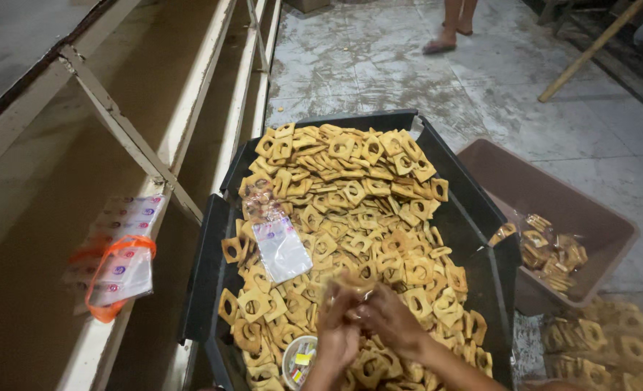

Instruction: The person sits on the floor and repeatedly scoops square-shaped snacks from a large black bin into small clear plastic bags. They seal each bag and place it into a brown container to the right.

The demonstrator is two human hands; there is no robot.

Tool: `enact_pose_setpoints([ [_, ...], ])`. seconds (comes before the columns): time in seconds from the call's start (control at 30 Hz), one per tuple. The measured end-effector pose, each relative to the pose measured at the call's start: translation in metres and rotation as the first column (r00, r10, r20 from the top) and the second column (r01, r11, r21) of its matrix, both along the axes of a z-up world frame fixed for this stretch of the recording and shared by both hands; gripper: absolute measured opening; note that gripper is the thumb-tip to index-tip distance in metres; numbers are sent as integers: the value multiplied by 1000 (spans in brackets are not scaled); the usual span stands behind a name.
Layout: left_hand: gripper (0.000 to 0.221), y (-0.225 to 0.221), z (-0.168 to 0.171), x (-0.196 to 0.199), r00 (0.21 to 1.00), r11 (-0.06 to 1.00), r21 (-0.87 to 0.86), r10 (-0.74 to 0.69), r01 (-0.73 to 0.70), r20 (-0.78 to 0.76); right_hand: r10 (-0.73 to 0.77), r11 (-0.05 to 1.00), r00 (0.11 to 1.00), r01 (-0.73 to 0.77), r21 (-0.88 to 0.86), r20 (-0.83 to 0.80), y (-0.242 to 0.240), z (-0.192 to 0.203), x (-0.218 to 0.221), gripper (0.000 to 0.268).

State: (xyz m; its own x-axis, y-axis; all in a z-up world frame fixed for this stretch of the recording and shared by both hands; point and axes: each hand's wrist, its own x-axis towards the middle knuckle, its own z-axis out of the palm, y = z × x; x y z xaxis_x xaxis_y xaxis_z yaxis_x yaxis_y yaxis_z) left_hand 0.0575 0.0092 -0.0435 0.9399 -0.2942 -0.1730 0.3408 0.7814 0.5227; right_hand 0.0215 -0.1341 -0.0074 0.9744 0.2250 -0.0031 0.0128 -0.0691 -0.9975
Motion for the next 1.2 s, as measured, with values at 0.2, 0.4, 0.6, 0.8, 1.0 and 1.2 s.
enact_pose_setpoints([
  [0.2,71,28,26,23,773,398,702,30,-590,633,-377,617,926,228,-753,-28,-98,-42,43,42],
  [0.4,78,40,27,25,647,221,634,-16,-741,762,-17,59,969,246,-968,245,-140,-102,47,28],
  [0.6,80,45,32,34,938,547,763,150,-343,313,-89,421,930,-290,-859,-358,-169,-119,80,23],
  [0.8,77,43,18,37,973,741,630,162,-232,167,-132,464,978,203,-862,160,-153,-147,185,30],
  [1.0,68,44,-6,41,979,909,362,200,-204,50,-306,196,859,480,-855,411,-111,-159,257,44],
  [1.2,64,47,-7,46,983,971,187,166,-149,-77,-612,234,656,684,-691,442,-108,-140,264,31],
])
